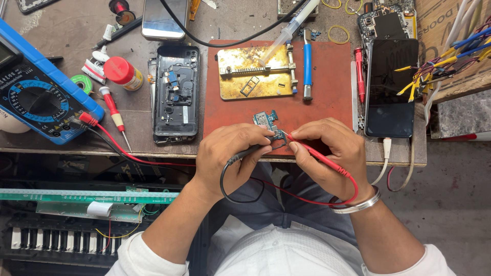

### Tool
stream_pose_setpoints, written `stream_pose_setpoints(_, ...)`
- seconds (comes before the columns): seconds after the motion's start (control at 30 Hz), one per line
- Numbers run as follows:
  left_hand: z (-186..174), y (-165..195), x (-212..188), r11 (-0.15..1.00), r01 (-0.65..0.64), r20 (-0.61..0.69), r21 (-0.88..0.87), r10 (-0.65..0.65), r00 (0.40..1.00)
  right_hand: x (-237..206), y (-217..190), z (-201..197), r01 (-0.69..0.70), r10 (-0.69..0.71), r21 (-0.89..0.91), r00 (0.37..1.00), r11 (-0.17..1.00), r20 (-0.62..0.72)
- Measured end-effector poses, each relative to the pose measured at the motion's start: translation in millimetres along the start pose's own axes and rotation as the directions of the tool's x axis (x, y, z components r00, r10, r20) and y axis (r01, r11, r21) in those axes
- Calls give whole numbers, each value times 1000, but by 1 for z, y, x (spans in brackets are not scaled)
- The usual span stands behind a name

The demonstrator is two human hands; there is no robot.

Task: The person holds a disassembled phone motherboard on the workbench and probes its components with the red and black multimeter leads, repositioning the probes on different points of the board while reading the multimeter display. Disassembled phone bodies and repair tools surround the work area.

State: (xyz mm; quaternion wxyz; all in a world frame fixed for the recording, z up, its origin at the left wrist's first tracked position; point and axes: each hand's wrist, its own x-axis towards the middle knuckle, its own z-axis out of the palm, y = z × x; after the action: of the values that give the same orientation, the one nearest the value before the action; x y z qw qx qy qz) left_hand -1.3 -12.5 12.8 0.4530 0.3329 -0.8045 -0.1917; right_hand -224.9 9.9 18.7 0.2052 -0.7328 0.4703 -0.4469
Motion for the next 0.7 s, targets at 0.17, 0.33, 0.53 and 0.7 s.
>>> stream_pose_setpoints(0.17, 1, 1, 0, 1000, 3, -4, -3, -3, 1000, -1, 0, 0, -9, 9, -1, 1000, 1000, 1)
stream_pose_setpoints(0.33, 1, 1, 0, 1000, 3, 2, -17, -3, 1000, -1, -1, 1, -30, 30, -3, 1000, 1000, -8)
stream_pose_setpoints(0.53, 0, 1, 0, 1000, -9, 14, 9, 9, 1000, 0, -1, 1, -4, 4, 15, 1000, 1000, 6)
stream_pose_setpoints(0.7, 0, 1, 0, 1000, -14, 17, 9, 14, 1000, 1, -1, 0, 0, 0, -3, 1000, 1000, 6)
